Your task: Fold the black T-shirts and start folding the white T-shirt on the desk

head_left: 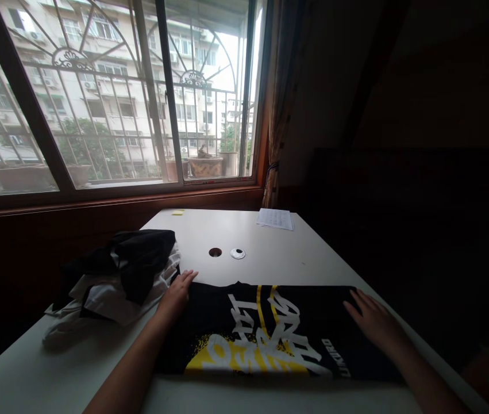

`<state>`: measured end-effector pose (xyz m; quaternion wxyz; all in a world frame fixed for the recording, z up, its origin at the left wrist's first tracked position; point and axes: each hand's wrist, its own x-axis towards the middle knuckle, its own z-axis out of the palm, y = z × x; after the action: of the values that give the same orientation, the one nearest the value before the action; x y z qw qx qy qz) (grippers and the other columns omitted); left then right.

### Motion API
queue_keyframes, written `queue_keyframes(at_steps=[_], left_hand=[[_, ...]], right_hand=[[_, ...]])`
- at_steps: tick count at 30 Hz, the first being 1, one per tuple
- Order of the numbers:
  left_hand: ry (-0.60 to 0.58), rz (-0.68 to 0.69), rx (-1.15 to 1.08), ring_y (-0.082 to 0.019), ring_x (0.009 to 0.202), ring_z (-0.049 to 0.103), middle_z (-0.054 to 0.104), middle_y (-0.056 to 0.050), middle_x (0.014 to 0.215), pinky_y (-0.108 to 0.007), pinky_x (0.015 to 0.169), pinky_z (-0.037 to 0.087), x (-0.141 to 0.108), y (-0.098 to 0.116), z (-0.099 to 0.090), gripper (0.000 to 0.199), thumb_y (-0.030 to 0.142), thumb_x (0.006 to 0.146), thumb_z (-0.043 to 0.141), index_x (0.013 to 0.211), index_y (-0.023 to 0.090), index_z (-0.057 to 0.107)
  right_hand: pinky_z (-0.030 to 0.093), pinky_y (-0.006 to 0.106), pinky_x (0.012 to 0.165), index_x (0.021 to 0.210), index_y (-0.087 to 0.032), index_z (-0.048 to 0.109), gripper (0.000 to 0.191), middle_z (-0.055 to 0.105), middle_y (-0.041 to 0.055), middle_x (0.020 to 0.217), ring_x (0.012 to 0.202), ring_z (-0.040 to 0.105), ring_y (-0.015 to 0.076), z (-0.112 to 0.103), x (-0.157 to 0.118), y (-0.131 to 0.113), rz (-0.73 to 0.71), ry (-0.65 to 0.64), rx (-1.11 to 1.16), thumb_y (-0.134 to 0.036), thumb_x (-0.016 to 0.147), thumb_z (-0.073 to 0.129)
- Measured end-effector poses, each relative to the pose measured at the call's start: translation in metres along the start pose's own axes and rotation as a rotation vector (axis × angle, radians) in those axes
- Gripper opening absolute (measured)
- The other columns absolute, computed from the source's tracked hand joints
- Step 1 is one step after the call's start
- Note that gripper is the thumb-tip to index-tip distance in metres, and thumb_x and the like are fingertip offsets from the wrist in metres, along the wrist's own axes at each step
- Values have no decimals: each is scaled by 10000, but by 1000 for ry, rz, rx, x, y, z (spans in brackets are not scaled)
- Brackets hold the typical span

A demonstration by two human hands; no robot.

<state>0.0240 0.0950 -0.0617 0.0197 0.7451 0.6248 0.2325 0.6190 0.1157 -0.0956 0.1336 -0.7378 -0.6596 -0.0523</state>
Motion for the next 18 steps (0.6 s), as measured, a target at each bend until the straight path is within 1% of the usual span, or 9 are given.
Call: queue_keyframes(at_steps=[2, 6, 8, 12, 14, 16, 18], left_hand=[[-4, -3, -2, -204, 1426, 443, 538, -89, 1490, -403, 1197, 364, 0, 2, -2, 808, -132, 714, 311, 1421, 174, 554], [-11, -3, -9, -211, 1421, 449, 533, -112, 1488, -382, 1196, 366, 0, 5, -4, 794, -136, 716, 306, 1417, 141, 557], [-14, -1, -11, -216, 1427, 440, 526, -118, 1493, -378, 1197, 363, 0, 6, -4, 793, -139, 713, 304, 1414, 128, 558], [-8, 3, -10, -211, 1433, 431, 522, -105, 1498, -380, 1198, 363, -1, 5, -4, 805, -142, 705, 306, 1416, 143, 555], [0, 5, -8, -212, 1428, 438, 523, -101, 1497, -382, 1194, 369, -1, 4, -2, 798, -139, 711, 312, 1413, 152, 556], [9, 9, -9, -217, 1419, 452, 525, -100, 1494, -386, 1181, 388, -1, 2, -1, 760, -124, 742, 322, 1405, 161, 561], [36, 22, -11, -232, 1408, 465, 533, -108, 1481, -399, 1162, 413, -1, 2, -1, 643, -65, 833, 342, 1387, 166, 572]], right_hand=[[378, 501, 1149, 1384, -152, 565, 654, 568, 156, 1447, 1382, 469, 353, -4, -1, -3, -4, 1, 4, -512, 874, 368], [384, 507, 1138, 1389, -137, 556, 661, 571, 166, 1438, 1370, 476, 357, -10, -4, -8, -12, 14, -9, -508, 876, 367], [384, 513, 1133, 1388, -150, 556, 656, 579, 159, 1431, 1361, 484, 354, -12, -5, -10, -5, 18, -16, -515, 877, 368], [394, 532, 1109, 1362, -189, 581, 624, 594, 149, 1415, 1345, 493, 361, -16, -7, -11, -47, 13, -10, -518, 865, 397], [401, 543, 1092, 1347, -203, 595, 604, 601, 146, 1405, 1335, 499, 367, -15, -7, -10, -43, 24, -14, -500, 861, 395], [405, 551, 1077, 1330, -214, 608, 584, 611, 139, 1389, 1312, 516, 367, -13, -8, -6, -29, 51, -27, -481, 862, 384], [417, 543, 1058, 1299, -216, 627, 565, 622, 138, 1364, 1270, 547, 365, -11, -8, 0, -34, 98, -41, -478, 866, 378]])
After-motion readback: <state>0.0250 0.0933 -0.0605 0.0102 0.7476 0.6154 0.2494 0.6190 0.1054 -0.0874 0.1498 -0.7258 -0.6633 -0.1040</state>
